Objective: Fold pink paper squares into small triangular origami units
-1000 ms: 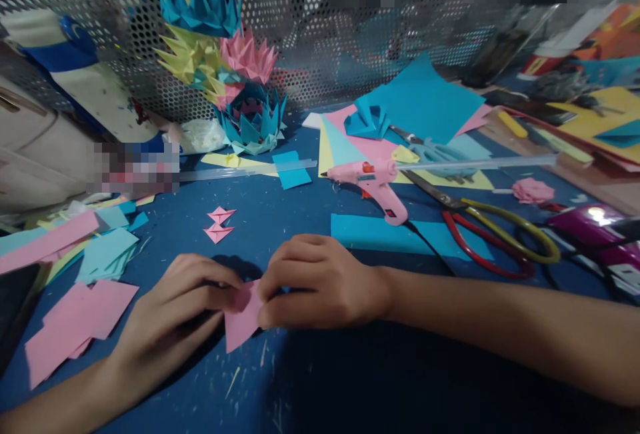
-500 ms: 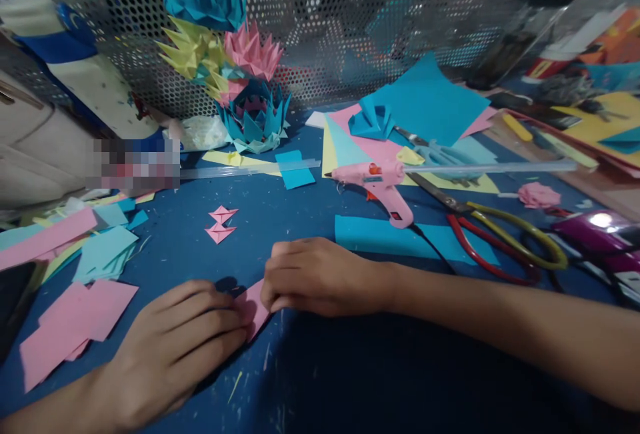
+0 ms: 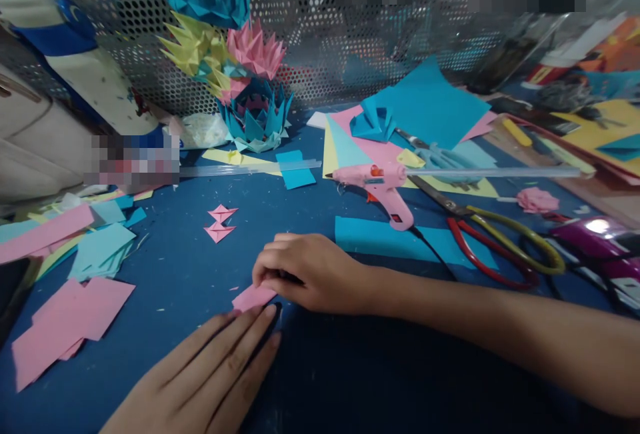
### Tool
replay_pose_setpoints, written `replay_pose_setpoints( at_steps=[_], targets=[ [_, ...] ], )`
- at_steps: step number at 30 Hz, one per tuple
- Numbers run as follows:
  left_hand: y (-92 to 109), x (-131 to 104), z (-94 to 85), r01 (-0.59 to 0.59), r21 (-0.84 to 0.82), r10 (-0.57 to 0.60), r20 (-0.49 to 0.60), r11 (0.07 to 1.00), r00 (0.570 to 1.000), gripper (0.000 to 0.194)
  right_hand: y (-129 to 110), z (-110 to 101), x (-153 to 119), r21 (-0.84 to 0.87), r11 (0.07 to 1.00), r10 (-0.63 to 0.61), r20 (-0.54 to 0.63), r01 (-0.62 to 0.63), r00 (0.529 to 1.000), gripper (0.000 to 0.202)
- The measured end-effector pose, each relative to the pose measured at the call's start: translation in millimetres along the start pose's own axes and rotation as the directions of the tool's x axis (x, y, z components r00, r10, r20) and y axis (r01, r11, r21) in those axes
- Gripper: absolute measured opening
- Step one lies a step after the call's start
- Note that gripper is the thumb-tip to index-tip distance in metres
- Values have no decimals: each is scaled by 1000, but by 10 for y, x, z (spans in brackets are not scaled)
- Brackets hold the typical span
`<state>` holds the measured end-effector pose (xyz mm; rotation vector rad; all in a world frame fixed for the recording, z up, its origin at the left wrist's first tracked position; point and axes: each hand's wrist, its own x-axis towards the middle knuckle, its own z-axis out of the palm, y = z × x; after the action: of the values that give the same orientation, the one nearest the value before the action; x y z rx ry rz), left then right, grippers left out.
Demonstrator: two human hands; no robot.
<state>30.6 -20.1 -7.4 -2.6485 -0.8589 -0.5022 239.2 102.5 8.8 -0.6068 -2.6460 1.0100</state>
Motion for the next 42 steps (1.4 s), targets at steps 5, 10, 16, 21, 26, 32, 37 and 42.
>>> replay_pose_setpoints(
  at_steps=[5, 10, 16, 21, 26, 32, 37, 42],
  targets=[
    [65, -3, 69, 91, -1, -91, 11, 996, 996, 40, -24, 58, -23, -40, 997, 56, -76, -59, 996, 9],
    [-8, -13, 23, -7, 53, 2, 90, 999, 996, 42, -13, 77, -19, -108, 994, 5, -80, -13, 997, 9],
    [-19, -36, 13, -19, 41, 14, 117, 999, 993, 44, 3, 108, -8, -190, 981, -55, -68, 41, 996, 12],
    [-29, -23, 13, -30, 62, 22, 123, 998, 992, 44, 32, 168, -22, -293, 954, -91, -68, 67, 994, 17],
    [39, -16, 45, 71, 6, -71, 101, 997, 992, 48, 45, 191, -21, -324, 943, -109, -76, 78, 991, 17],
    [63, -16, 48, 99, -19, -96, 125, 995, 988, 51, 50, 198, -22, -318, 946, -88, -62, 64, 994, 17],
    [75, -8, 8, 97, 4, -96, 197, 995, 976, 56, 69, 199, -27, -317, 947, -81, -60, 58, 995, 17],
    [134, 5, -19, 172, -10, -165, 233, 985, 958, 55, 40, 177, -22, -302, 951, -82, -65, 58, 995, 18]
  ],
)
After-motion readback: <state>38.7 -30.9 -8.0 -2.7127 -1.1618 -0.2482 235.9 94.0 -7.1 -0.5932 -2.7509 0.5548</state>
